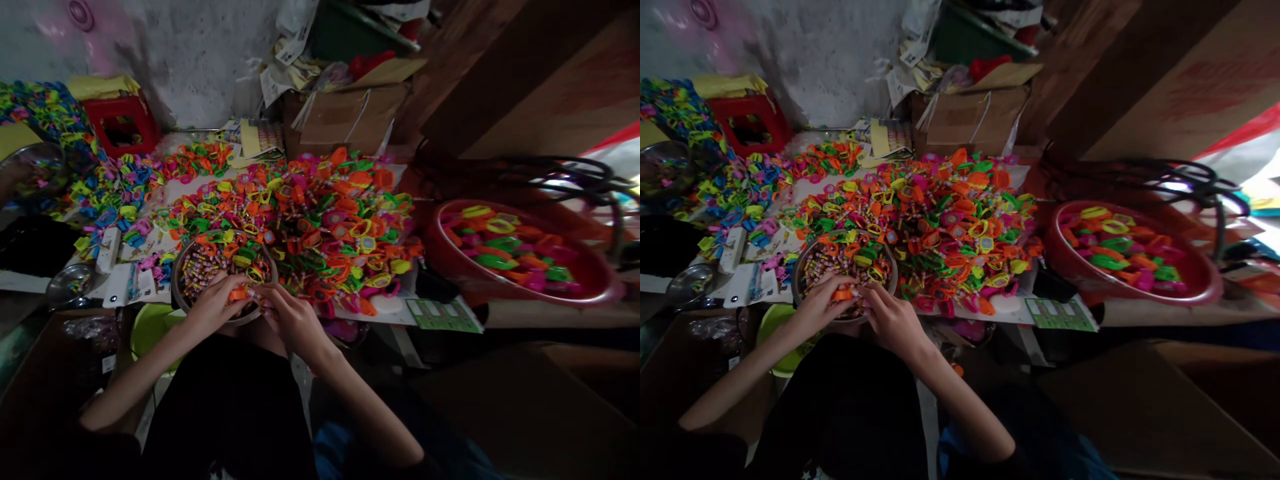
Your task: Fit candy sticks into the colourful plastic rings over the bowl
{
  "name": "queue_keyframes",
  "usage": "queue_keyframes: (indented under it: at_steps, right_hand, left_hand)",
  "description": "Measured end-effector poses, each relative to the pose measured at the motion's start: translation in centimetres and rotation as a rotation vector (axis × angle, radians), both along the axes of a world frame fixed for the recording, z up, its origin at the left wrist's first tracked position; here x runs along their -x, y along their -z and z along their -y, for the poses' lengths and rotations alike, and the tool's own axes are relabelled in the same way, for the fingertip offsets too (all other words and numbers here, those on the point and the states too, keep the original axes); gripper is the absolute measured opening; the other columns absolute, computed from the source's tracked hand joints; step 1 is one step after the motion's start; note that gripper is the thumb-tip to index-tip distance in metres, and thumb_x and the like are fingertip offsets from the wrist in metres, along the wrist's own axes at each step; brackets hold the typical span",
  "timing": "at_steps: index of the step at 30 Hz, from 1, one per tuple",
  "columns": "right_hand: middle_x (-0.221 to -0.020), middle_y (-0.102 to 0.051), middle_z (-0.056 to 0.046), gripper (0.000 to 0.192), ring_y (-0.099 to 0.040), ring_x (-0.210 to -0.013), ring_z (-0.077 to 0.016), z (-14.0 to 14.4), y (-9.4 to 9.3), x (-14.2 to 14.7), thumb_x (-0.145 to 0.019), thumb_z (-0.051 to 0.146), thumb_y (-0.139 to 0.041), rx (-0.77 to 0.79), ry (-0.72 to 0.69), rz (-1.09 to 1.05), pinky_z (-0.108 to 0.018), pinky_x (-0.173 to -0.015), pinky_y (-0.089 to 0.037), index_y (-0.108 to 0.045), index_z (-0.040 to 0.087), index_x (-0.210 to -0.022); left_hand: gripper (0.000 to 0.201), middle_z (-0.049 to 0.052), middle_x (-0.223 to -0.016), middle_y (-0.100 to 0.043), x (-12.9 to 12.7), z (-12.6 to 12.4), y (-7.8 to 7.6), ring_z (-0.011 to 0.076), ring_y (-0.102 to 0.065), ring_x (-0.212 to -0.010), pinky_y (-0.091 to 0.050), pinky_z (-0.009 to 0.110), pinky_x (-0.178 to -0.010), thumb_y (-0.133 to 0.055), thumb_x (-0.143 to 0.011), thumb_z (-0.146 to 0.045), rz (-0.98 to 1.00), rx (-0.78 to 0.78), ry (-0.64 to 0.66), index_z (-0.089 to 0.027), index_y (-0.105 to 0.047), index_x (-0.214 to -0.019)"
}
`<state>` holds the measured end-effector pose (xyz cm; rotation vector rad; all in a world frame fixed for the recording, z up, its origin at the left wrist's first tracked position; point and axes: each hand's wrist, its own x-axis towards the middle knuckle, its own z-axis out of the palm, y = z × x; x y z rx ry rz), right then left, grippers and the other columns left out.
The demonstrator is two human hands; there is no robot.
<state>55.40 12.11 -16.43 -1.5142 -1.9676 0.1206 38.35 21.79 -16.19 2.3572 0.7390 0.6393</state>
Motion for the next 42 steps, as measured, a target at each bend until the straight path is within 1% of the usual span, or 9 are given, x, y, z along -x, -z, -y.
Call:
queue_keyframes:
  at_steps: [4, 9, 13, 17, 20, 25, 34, 37, 42]
  right_hand:
    - [-0.115, -0.061, -0.011, 0.039, -0.062, -0.099, -0.0184, 0.1, 0.0, 0.0, -0.086, 0.006, -0.038, -0.068, -0.007, 0.090, -0.026, -0.077, -0.055, -0.057, 0.016, -0.118]
    - [-0.112, -0.063, -0.011, 0.037, -0.063, -0.096, -0.0168, 0.1, 0.0, -0.1, -0.086, 0.005, -0.038, -0.111, 0.012, 0.123, -0.024, -0.076, -0.055, -0.059, 0.016, -0.114]
    - [-0.113, -0.063, -0.011, 0.035, -0.063, -0.096, -0.0174, 0.2, -0.2, 0.1, -0.086, 0.004, -0.039, -0.137, -0.003, 0.159, -0.023, -0.074, -0.054, -0.057, 0.015, -0.114]
    - [-0.113, -0.062, -0.010, 0.033, -0.063, -0.093, -0.0173, 0.1, -0.4, 0.0, -0.084, 0.003, -0.041, 0.022, -0.035, 0.166, -0.022, -0.070, -0.053, -0.058, 0.016, -0.109]
    - [-0.106, -0.063, -0.009, 0.026, -0.063, -0.089, -0.0156, 0.0, -0.4, -0.4, -0.083, 0.004, -0.043, 0.126, -0.087, 0.143, -0.021, -0.069, -0.051, -0.060, 0.017, -0.099]
    - [-0.094, -0.063, -0.007, 0.023, -0.063, -0.083, -0.0141, -0.3, 0.1, -1.1, -0.085, 0.006, -0.043, 0.237, -0.145, 0.081, -0.020, -0.070, -0.048, -0.061, 0.017, -0.095]
    - [-0.094, -0.063, -0.006, 0.017, -0.063, -0.084, -0.0131, 0.0, 1.2, -1.9, -0.088, 0.013, -0.047, 0.333, -0.275, -0.055, -0.020, -0.072, -0.046, -0.060, 0.018, -0.098]
    - [-0.093, -0.063, -0.006, 0.013, -0.063, -0.083, -0.0139, 0.1, 2.1, -1.6, -0.089, 0.016, -0.049, 0.337, -0.235, -0.069, -0.020, -0.069, -0.044, -0.058, 0.018, -0.096]
    - [-0.078, -0.065, -0.004, 0.007, -0.063, -0.071, -0.0158, 0.2, 3.3, -0.8, -0.087, 0.021, -0.053, 0.394, -0.040, 0.041, -0.021, -0.057, -0.037, -0.057, 0.017, -0.092]
  left_hand:
    - [0.024, 0.005, -0.105, -0.061, 0.0, 0.2, -0.3, 0.0196, -0.054, -0.103, -0.044, 0.033, -0.091, -0.053, -0.091, -0.029, -0.025, -0.038, 0.028, -0.021, -0.052, -0.113]
    - [0.024, 0.004, -0.107, -0.061, -0.1, 0.2, -0.6, 0.0196, -0.053, -0.103, -0.043, 0.034, -0.094, -0.053, -0.090, -0.027, -0.033, -0.069, 0.059, -0.022, -0.052, -0.114]
    - [0.022, 0.004, -0.103, -0.062, 0.0, 0.2, -0.9, 0.0192, -0.053, -0.098, -0.043, 0.034, -0.091, -0.049, -0.092, -0.023, -0.050, -0.171, 0.111, -0.020, -0.051, -0.114]
    - [0.018, 0.006, -0.097, -0.062, 0.4, 0.3, -0.6, 0.0204, -0.052, -0.093, -0.044, 0.034, -0.086, -0.047, -0.093, -0.022, -0.110, -0.327, 0.127, -0.016, -0.053, -0.108]
    - [0.016, 0.006, -0.092, -0.060, 0.5, 0.3, -0.2, 0.0208, -0.051, -0.091, -0.044, 0.034, -0.084, -0.047, -0.093, -0.022, -0.153, -0.383, 0.141, -0.014, -0.056, -0.103]
    - [0.013, 0.006, -0.093, -0.058, 0.4, 0.2, 0.4, 0.0204, -0.049, -0.094, -0.043, 0.032, -0.085, -0.050, -0.091, -0.021, -0.204, -0.341, 0.193, -0.015, -0.057, -0.101]
    - [0.014, 0.002, -0.081, -0.058, 0.4, 0.6, 1.4, 0.0172, -0.049, -0.085, -0.041, 0.026, -0.072, -0.052, -0.091, -0.028, -0.191, -0.260, 0.265, -0.016, -0.055, -0.084]
    - [0.015, 0.002, -0.082, -0.059, 0.4, 0.4, 1.6, 0.0176, -0.050, -0.087, -0.042, 0.028, -0.075, -0.054, -0.090, -0.030, -0.236, -0.297, 0.261, -0.017, -0.055, -0.084]
    - [0.022, 0.006, -0.096, -0.059, 0.7, 0.1, 1.6, 0.0216, -0.051, -0.101, -0.042, 0.035, -0.092, -0.051, -0.090, -0.036, -0.273, -0.476, 0.270, -0.015, -0.056, -0.093]
